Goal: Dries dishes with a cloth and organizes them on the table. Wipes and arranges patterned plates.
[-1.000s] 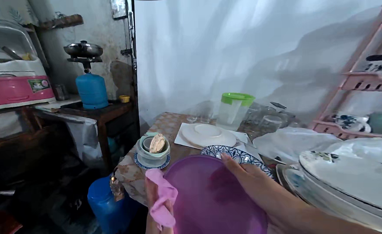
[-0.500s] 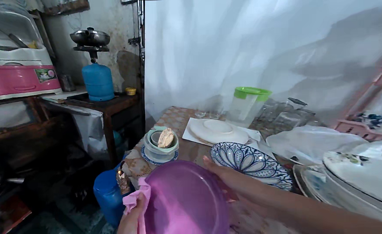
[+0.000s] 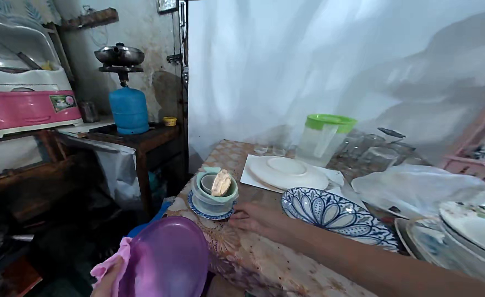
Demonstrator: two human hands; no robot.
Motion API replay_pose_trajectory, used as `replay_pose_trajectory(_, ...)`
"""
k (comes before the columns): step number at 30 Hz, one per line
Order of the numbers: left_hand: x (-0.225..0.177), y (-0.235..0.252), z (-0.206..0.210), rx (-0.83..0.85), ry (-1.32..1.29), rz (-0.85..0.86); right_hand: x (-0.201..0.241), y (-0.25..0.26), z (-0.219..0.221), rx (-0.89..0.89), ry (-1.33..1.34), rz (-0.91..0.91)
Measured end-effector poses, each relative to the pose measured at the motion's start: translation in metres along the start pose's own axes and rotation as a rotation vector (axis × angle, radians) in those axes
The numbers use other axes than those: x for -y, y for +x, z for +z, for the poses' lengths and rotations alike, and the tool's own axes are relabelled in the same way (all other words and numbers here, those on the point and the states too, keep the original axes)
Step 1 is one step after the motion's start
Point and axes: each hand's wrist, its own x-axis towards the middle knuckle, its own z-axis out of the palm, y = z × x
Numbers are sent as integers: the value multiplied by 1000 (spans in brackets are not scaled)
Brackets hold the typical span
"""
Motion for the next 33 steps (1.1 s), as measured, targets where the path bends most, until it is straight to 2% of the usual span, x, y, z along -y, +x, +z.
replay_pose_trajectory(2, -1, 0, -1, -20, 34, -14, -7, 14, 3, -76, 18, 16)
replay_pose_trajectory(8, 8, -5, 4, -40, 60, -79, -4, 33, -3, -106, -114, 101)
replay_pose_trajectory(14, 5, -5, 13, -64, 55, -79, -2, 38, 5, -88, 69, 138)
replay_pose_trajectory(21, 2, -1, 14, -87, 112, -64, -3, 43, 7, -94, 259, 48)
replay_pose_trajectory(25, 8, 3, 8, -21, 89, -36, -6, 45, 5, -72, 299, 53)
replay_pose_trajectory(33, 4, 17, 49, -54, -75, -73, 11, 35, -1, -95, 292, 66)
